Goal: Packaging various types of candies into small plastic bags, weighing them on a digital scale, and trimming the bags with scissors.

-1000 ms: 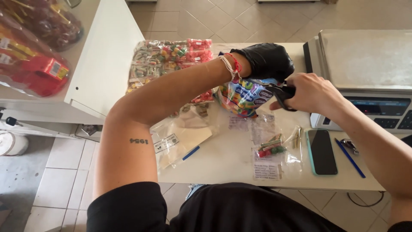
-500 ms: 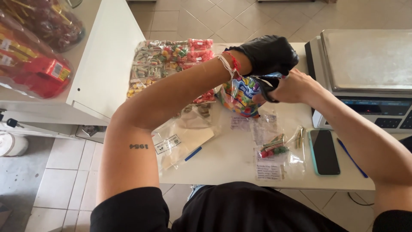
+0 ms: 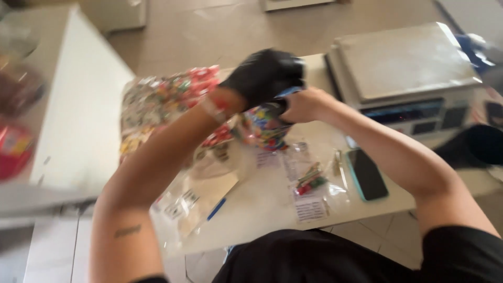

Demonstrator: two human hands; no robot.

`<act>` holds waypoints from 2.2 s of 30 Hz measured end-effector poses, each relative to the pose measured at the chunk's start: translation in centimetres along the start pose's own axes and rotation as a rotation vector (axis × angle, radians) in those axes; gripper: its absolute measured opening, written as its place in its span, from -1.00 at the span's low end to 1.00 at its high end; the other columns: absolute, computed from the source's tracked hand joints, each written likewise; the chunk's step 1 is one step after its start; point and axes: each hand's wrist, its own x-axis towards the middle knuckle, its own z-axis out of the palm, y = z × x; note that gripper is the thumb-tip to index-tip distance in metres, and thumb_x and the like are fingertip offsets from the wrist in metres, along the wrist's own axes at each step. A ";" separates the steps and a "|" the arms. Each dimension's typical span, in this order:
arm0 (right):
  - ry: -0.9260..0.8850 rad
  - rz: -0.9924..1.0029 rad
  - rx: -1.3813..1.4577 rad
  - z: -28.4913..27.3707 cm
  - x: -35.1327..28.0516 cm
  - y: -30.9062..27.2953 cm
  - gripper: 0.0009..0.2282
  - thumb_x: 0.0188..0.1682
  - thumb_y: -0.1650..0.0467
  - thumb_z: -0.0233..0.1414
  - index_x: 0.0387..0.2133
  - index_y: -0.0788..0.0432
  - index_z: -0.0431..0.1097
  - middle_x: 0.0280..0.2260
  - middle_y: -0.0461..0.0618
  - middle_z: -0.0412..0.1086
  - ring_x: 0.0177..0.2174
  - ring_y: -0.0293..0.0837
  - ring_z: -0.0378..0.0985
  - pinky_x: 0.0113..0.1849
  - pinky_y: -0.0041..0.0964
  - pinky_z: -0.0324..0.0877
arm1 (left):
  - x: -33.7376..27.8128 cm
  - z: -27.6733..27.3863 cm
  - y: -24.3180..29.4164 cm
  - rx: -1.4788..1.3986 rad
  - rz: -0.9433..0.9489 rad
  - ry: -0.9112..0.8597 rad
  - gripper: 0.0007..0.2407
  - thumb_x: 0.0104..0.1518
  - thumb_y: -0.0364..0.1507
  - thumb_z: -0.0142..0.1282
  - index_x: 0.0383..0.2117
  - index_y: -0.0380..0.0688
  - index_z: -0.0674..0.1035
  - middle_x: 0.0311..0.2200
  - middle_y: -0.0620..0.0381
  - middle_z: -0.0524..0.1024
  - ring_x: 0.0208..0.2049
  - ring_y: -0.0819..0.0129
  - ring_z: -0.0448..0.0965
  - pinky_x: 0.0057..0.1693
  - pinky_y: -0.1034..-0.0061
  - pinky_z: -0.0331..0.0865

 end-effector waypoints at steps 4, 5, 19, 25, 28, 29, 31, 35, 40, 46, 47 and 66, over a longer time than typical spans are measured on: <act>-0.072 -0.015 0.063 0.4 0.4 -0.4 -0.46 -0.34 -0.12 0.07 -0.19 -0.14 0.49 -0.21 0.11 0.55 -0.19 0.18 0.57 -0.17 0.00 0.41 | -0.8 -2.2 2.3 0.049 -0.044 0.070 -0.92 0.08 -0.39 0.13 -0.43 -0.08 0.58 -0.46 -0.02 0.52 -0.44 -0.08 0.49 -0.28 0.12 0.25; 0.028 -0.146 0.108 1.5 1.4 0.7 -0.56 -0.26 -0.03 0.07 -0.29 -0.03 0.52 -0.27 0.15 0.56 -0.24 0.22 0.57 -0.20 0.01 0.41 | -1.3 -2.5 2.4 0.095 -0.085 0.094 -0.90 0.02 -0.42 0.16 -0.37 -0.06 0.59 -0.38 0.00 0.56 -0.34 -0.07 0.52 -0.17 0.16 0.28; 0.060 -0.172 0.407 5.9 1.6 2.1 -0.69 -0.35 0.43 0.12 -0.27 0.14 0.55 -0.31 0.05 0.46 -0.20 0.20 0.59 -0.16 0.09 0.53 | -13.5 -4.1 -11.7 0.480 -1.122 0.718 -0.96 0.36 -0.43 0.14 -0.20 0.09 0.62 -0.35 0.14 0.63 -0.23 0.14 0.64 0.00 0.35 0.48; 0.194 -0.146 0.352 4.1 -3.9 0.0 -0.69 -0.37 0.39 0.13 -0.28 0.13 0.50 -0.24 0.00 0.38 -0.25 0.27 0.57 -0.18 0.21 0.54 | -13.5 4.8 -29.8 0.530 -1.774 1.028 -0.83 0.39 -0.43 -0.02 0.03 0.01 0.54 -0.28 0.06 0.67 -0.20 0.28 0.70 -0.01 0.51 0.54; 0.392 -0.143 0.398 5.5 -6.1 0.0 -0.71 -0.41 0.43 0.13 -0.33 0.07 0.43 -0.24 -0.01 0.35 -0.28 0.27 0.56 -0.25 0.12 0.53 | -5.2 5.5 -23.6 -0.261 -1.030 0.428 -0.73 0.39 -0.39 0.12 0.17 -0.01 0.46 -0.41 -0.07 0.63 -0.39 0.24 0.72 -0.31 0.51 0.60; 0.452 -0.145 0.418 6.0 -6.8 -0.1 -0.71 -0.42 0.44 0.14 -0.35 0.05 0.41 -0.24 -0.02 0.33 -0.29 0.26 0.56 -0.28 0.09 0.52 | -0.5 5.9 -18.5 -0.488 -0.761 0.225 -0.69 0.39 -0.38 0.17 0.22 -0.01 0.43 -0.46 -0.11 0.62 -0.45 0.23 0.72 -0.41 0.51 0.62; 0.485 -0.181 0.495 7.8 -8.1 0.5 -0.69 -0.44 0.47 0.14 -0.35 0.06 0.39 -0.24 0.00 0.31 -0.27 0.27 0.54 -0.30 0.06 0.48 | -2.5 11.0 -20.4 -0.533 -0.888 0.193 -0.67 0.29 -0.44 0.21 0.17 0.03 0.48 -0.43 -0.10 0.63 -0.42 0.19 0.73 -0.36 0.48 0.64; 0.612 -0.198 0.763 9.0 -9.4 0.8 -0.71 -0.45 0.56 0.16 -0.40 0.15 0.38 -0.24 0.08 0.32 -0.24 0.20 0.52 -0.14 -0.16 0.45 | -6.2 21.2 -24.6 -0.774 -1.285 0.005 -0.50 -0.12 -0.71 0.39 -0.02 0.17 0.66 -0.31 -0.06 0.68 -0.30 0.03 0.74 -0.17 0.34 0.71; 0.729 -0.222 1.040 13.2 -8.1 3.9 -0.68 -0.33 0.30 0.38 -0.42 0.19 0.45 -0.32 0.08 0.39 -0.31 -0.03 0.46 -0.20 -0.24 0.34 | -5.1 19.7 -20.5 -0.871 -1.397 -0.349 -0.43 -0.05 -0.71 0.13 0.07 0.29 0.42 0.03 -0.06 0.39 -0.07 -0.12 0.59 0.03 0.10 0.49; 0.650 -0.063 1.301 9.6 -8.5 2.1 -0.77 -0.35 0.41 0.42 -0.51 0.13 0.50 -0.44 -0.08 0.40 -0.43 -0.28 0.30 -0.34 -0.45 0.12 | -2.0 5.2 -12.6 -0.804 -0.929 -0.815 -0.51 0.11 -0.22 0.28 0.22 0.11 0.48 0.26 -0.18 0.39 0.09 -0.19 0.54 0.20 0.09 0.42; 0.629 -0.028 1.304 8.8 -8.7 2.1 -0.78 -0.36 0.41 0.43 -0.52 0.12 0.53 -0.45 -0.07 0.42 -0.45 -0.28 0.32 -0.35 -0.48 0.12 | -2.0 3.1 -10.7 -0.756 -0.762 -0.860 -0.56 0.12 -0.24 0.25 0.16 0.03 0.53 0.22 -0.16 0.44 0.17 -0.15 0.46 0.31 0.13 0.33; 0.294 0.281 -0.233 9.6 -2.3 9.1 -0.78 0.01 0.21 0.06 -0.31 0.08 0.53 -0.21 -0.02 0.39 -0.17 0.11 0.56 -0.19 -0.02 0.50 | -11.7 7.8 2.3 0.836 0.024 0.153 -0.76 0.35 -0.35 -0.01 -0.53 0.00 0.55 -0.61 0.14 0.34 -0.53 0.19 0.44 -0.13 0.26 0.50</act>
